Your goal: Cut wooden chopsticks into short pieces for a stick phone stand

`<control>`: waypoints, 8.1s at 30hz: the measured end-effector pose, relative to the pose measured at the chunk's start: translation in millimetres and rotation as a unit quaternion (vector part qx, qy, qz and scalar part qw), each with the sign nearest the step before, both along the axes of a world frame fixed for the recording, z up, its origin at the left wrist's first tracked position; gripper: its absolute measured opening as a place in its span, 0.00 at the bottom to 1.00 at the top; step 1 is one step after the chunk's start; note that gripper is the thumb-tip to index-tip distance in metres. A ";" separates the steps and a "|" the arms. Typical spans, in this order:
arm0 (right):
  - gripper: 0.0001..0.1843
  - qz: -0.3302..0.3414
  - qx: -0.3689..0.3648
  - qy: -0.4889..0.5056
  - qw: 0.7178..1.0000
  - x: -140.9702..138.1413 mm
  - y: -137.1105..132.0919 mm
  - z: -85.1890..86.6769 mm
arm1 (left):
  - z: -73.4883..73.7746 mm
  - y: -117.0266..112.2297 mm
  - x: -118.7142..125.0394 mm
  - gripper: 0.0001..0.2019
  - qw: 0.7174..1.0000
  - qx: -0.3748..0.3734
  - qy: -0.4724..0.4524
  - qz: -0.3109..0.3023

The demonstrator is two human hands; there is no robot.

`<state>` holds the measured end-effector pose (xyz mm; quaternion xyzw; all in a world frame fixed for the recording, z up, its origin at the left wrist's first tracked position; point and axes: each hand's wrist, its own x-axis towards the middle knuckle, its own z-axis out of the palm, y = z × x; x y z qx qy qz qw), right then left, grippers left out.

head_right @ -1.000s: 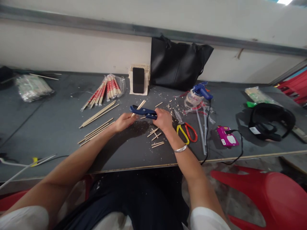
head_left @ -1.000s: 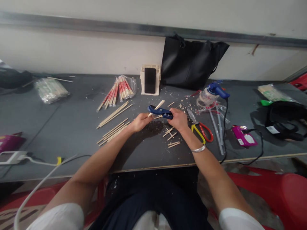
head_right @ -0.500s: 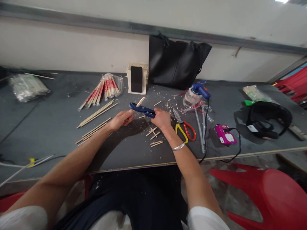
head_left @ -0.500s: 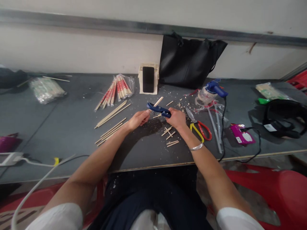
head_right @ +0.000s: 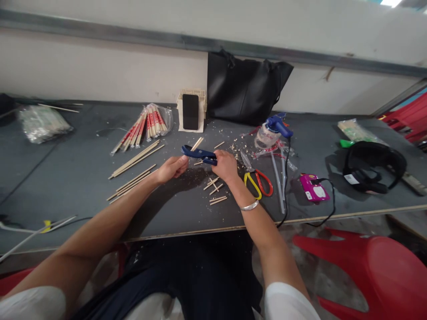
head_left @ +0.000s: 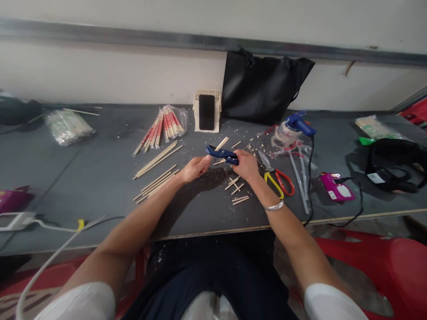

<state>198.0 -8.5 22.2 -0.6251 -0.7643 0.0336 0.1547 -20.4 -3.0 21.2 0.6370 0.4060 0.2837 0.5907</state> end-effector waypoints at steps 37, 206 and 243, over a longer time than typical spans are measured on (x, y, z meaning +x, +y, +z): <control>0.10 -0.084 -0.066 -0.035 0.994 -15.6 -5.5 16.4 | 1.9 0.6 5.7 0.30 0.978 0.118 0.112 0.129; 0.10 -0.080 -0.063 -0.045 0.994 -13.5 -6.9 14.4 | 11.9 -6.0 10.3 0.22 0.965 0.157 0.148 0.151; 0.18 -0.102 0.101 0.263 0.954 10.8 11.3 -17.9 | 7.4 -1.3 8.8 0.17 0.950 0.164 0.164 0.211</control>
